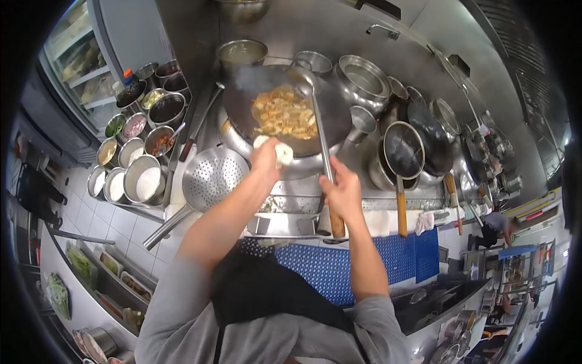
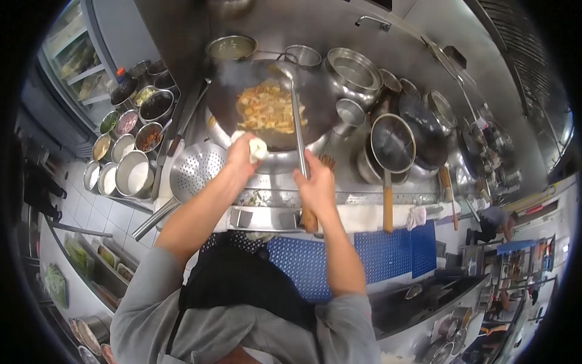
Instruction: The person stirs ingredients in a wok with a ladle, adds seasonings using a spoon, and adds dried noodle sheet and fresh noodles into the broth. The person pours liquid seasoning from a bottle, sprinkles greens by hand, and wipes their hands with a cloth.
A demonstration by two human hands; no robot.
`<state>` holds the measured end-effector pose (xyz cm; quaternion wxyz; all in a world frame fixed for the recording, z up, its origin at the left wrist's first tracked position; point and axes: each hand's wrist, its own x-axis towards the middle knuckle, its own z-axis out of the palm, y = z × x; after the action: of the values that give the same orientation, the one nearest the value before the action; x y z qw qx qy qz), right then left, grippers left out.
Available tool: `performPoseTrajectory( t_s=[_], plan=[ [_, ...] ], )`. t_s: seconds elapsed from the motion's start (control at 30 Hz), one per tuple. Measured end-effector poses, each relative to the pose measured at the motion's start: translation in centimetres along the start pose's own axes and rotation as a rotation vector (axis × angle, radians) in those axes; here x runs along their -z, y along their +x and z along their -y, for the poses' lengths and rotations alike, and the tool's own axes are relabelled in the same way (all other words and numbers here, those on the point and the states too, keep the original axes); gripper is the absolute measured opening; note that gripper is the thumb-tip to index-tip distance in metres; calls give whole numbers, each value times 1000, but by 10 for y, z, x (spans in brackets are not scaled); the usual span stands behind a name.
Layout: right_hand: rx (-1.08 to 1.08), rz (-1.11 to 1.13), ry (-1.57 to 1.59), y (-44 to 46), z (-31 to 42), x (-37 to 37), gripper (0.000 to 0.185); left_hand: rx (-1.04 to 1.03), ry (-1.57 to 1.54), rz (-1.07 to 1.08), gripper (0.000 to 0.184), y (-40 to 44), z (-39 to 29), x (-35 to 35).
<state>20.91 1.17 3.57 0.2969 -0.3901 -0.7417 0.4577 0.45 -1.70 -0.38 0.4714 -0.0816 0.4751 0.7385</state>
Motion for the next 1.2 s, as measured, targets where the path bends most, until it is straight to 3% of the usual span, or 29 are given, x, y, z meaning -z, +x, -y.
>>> performPoseTrajectory(
  t_s=[0.2, 0.3, 0.43, 0.47, 0.5, 0.57, 0.6, 0.67, 0.73, 0.77, 0.83, 0.93, 1.0, 1.03, 1.1, 1.2],
  plan=[
    [-204, 146, 50, -18, -14, 4, 63, -28, 8, -10, 15, 30, 4, 6],
    [-87, 116, -308, -4, -24, -1, 64, -37, 13, -8, 15, 35, 14, 16],
    [87, 16, -176, -18, -41, -2, 65, 3, 99, 90, 22, 68, 19, 27],
    [-41, 40, -237, -29, -40, 6, 64, -2, 103, 118, 24, 66, 20, 30],
    [28, -14, -225, -34, -50, 10, 64, -9, 102, 145, 26, 60, 20, 34],
    [139, -49, -569, -36, -71, 24, 64, 76, 197, 225, 37, 23, 18, 45],
    [66, -43, -551, -31, -72, 28, 65, 127, 269, 259, 39, 8, 25, 55],
    [-82, -38, -513, -20, -69, 33, 66, 37, 633, 513, 50, -5, 58, 85],
    [4, -40, -471, -8, -57, 33, 68, -253, 1547, 647, 66, -26, 73, 92],
    [20, -22, -409, 1, -46, 31, 68, -371, 1630, 712, 76, -36, 85, 98],
    [50, 16, -283, 18, -23, 26, 68, -480, 1986, 790, 71, -47, 98, 97],
    [-78, 128, -151, 66, 49, 8, 65, -624, 2042, 775, 78, -42, 112, 109],
    [-31, 189, -149, 112, 79, -16, 66, -810, 2021, 759, 87, -28, 136, 129],
    [-19, 225, -187, 140, 87, -30, 66, -802, 2013, 757, 88, -31, 131, 127],
    [127, 162, -285, 189, 101, -64, 35, -786, 1998, 757, 91, -46, 109, 123],
    [69, 182, -373, 264, 112, -116, 21, -850, 1824, 830, 88, -42, 86, 131]
  ],
)
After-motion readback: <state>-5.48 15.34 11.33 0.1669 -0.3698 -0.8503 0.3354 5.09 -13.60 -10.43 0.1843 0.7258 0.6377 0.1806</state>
